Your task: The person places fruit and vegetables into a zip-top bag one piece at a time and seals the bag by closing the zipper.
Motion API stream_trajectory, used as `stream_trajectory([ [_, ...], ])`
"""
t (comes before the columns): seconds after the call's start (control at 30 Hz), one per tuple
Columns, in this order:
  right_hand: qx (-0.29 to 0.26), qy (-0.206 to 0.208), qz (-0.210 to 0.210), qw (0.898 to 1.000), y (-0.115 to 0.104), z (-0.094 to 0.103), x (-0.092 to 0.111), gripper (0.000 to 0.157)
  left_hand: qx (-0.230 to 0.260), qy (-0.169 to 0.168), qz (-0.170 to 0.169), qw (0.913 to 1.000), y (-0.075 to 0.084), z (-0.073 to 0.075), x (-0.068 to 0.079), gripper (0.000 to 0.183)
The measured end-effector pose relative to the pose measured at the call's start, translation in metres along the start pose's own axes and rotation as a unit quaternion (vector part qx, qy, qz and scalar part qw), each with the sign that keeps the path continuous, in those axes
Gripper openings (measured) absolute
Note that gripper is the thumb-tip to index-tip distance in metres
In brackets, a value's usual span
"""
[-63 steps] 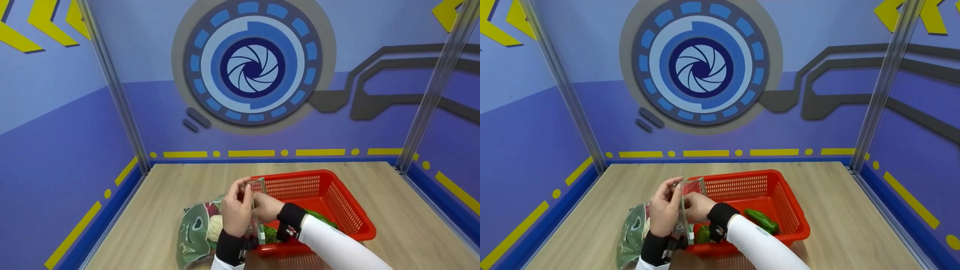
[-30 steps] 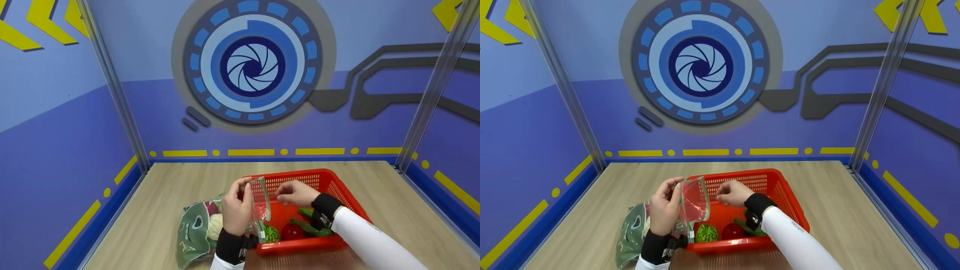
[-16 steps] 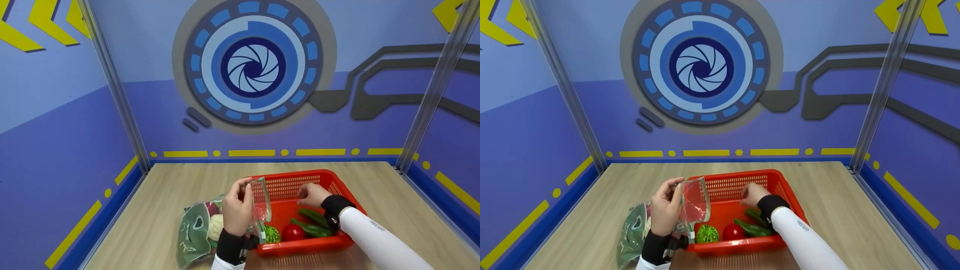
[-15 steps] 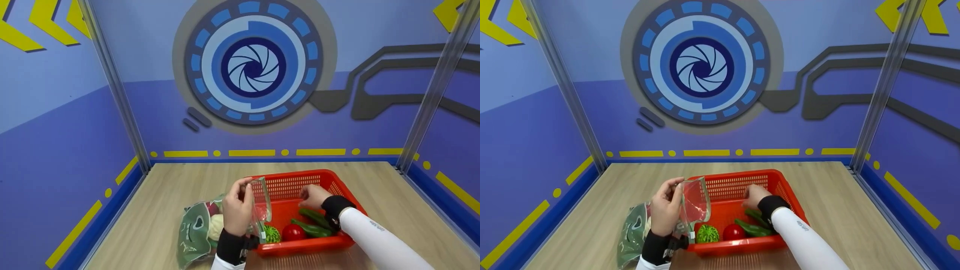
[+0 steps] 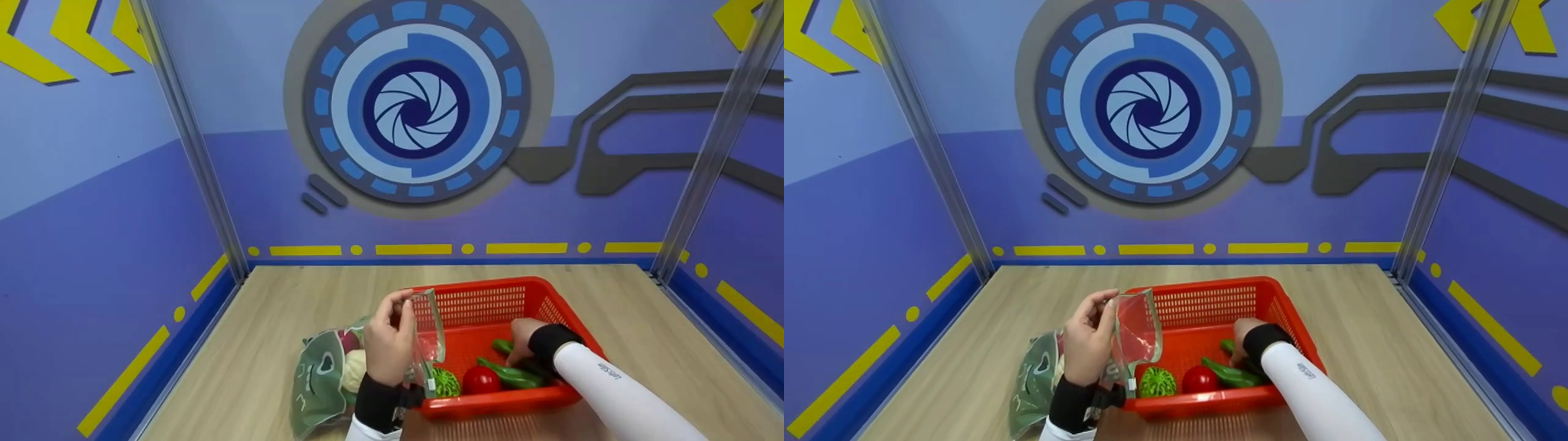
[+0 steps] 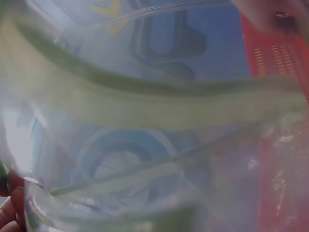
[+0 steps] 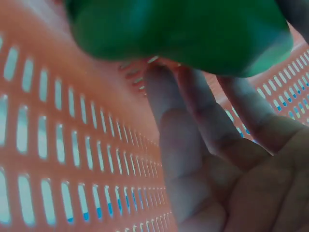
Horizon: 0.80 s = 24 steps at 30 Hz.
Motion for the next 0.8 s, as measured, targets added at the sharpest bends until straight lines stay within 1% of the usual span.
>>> stream_trajectory([
  [0.13,-0.008,-0.001,-0.006,1.0,0.006,-0.001,-0.003,0.035,-0.002,0.0,-0.003,1.0,0.0,0.0,0.0,0.014],
  [0.23,-0.014,0.011,-0.001,1.0,0.01,0.0,-0.008,0.039,-0.002,0.0,-0.005,1.0,0.0,0.0,-0.001,0.014],
  [0.33,-0.035,0.026,0.004,0.999,0.014,0.001,-0.012,0.04,-0.002,0.002,-0.007,1.0,0.0,0.0,-0.001,0.014],
  [0.43,-0.065,0.042,0.009,0.997,0.015,0.004,-0.015,0.033,-0.002,0.004,-0.009,0.9999,0.001,0.0,-0.001,0.014],
  [0.57,-0.1,0.056,0.003,0.993,0.014,0.009,-0.016,0.016,-0.001,0.002,-0.005,1.0,0.0,0.0,-0.001,0.014],
  [0.6,-0.104,0.06,0.004,0.993,0.014,0.01,-0.016,0.018,-0.001,0.0,-0.003,1.0,0.0,0.0,-0.001,0.014],
  [0.67,-0.119,0.07,0.003,0.99,0.013,0.012,-0.016,0.03,0.0,-0.002,-0.001,1.0,0.0,0.0,-0.001,0.014],
  [0.73,-0.146,0.077,0.003,0.986,0.013,0.012,-0.017,0.04,0.0,-0.004,0.002,1.0,0.0,0.0,-0.001,0.014],
  [0.8,-0.177,0.082,0.0,0.981,0.015,0.012,-0.019,0.044,-0.001,-0.006,0.003,1.0,0.0,0.0,-0.001,0.014],
])
Point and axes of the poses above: each hand's wrist, its own x-axis away from the middle knuckle, its own z-axis out of the back of the hand, y = z × x, the point moved 8 cm from there along -x, towards the middle knuckle, and after that the axes turned 11 degrees about -x, right-handed, at the moved point
